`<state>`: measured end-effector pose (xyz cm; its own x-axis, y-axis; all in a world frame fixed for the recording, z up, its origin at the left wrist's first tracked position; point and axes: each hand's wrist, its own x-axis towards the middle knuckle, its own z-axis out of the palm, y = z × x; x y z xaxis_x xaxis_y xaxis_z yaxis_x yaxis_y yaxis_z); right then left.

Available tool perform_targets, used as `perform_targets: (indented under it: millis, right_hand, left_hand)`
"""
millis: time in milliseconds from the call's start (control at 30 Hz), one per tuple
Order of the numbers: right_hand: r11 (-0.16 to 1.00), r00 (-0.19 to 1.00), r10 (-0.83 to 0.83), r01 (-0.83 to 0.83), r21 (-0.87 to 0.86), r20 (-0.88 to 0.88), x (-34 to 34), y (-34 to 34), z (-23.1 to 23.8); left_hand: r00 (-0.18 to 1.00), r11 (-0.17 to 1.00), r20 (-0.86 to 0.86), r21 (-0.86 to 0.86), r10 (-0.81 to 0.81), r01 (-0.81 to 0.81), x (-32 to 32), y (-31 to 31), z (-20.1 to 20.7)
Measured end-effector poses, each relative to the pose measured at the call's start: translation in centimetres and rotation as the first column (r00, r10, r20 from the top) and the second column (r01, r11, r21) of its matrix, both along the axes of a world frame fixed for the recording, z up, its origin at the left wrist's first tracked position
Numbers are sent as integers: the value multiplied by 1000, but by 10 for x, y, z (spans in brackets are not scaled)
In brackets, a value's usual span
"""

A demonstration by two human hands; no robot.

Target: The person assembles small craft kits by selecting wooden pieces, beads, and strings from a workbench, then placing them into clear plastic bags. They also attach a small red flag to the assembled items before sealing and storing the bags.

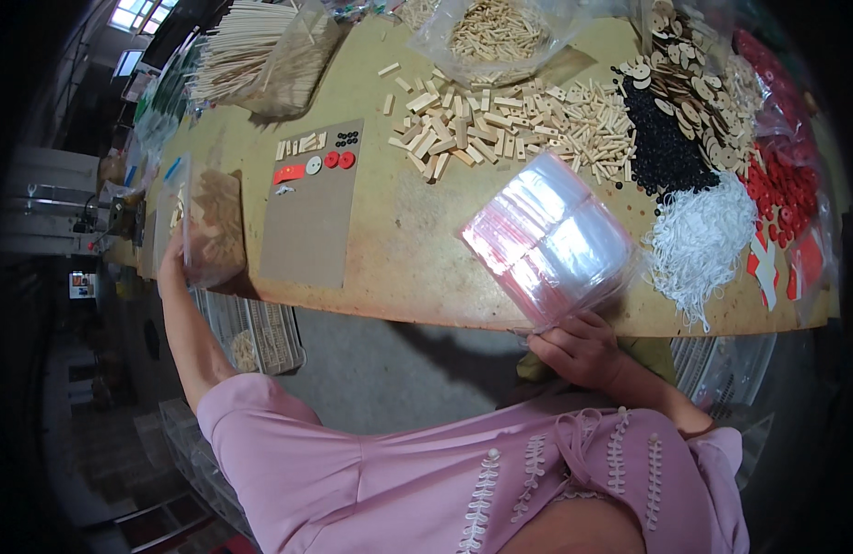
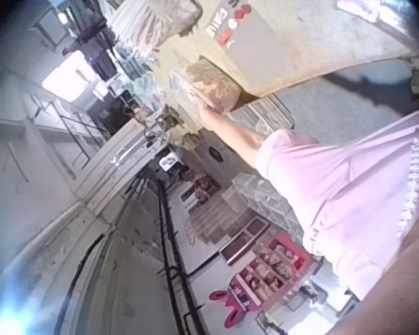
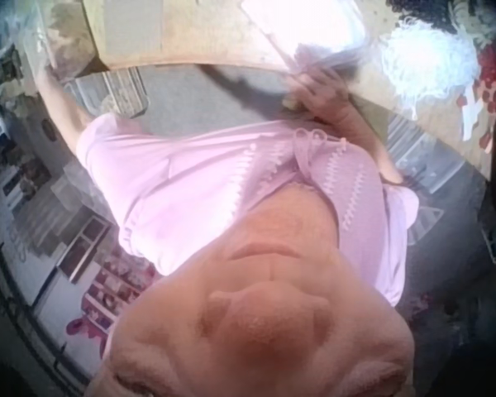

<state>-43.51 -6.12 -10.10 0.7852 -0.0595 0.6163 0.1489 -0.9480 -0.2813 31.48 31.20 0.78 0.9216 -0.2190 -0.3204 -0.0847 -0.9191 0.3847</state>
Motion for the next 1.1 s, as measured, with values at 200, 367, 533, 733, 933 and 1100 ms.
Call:
perform_targets:
  millis: [200, 367, 533, 733, 933, 1100]
  right_hand:
    - [999, 995, 44, -43, 20, -88, 2, 1, 7]
    - [1000, 993, 14, -13, 9, -115, -1, 4, 3]
    - [998, 996, 57, -54, 37, -65, 1, 5, 9]
    - [999, 1000, 28, -28, 30, -8, 2, 1, 10]
    - [999, 988, 8, -3, -32, 155, 3, 0, -2]
    - [998, 995, 60, -60, 9, -74, -5, -1, -2]
  left_hand:
    - [991, 998, 127, -29, -52, 56, -5, 2, -10]
    - [987, 997, 158, -64, -29, 40, -13, -18, -14]
    - [960, 999, 279, -33, -30, 41, -5, -18, -14]
    - [682, 995, 731, 87, -34, -44, -58, -42, 11]
    - [554, 634, 818, -512, 154, 580, -103, -106, 41]
    - [818, 379, 554, -731, -154, 567, -313, -261, -7]
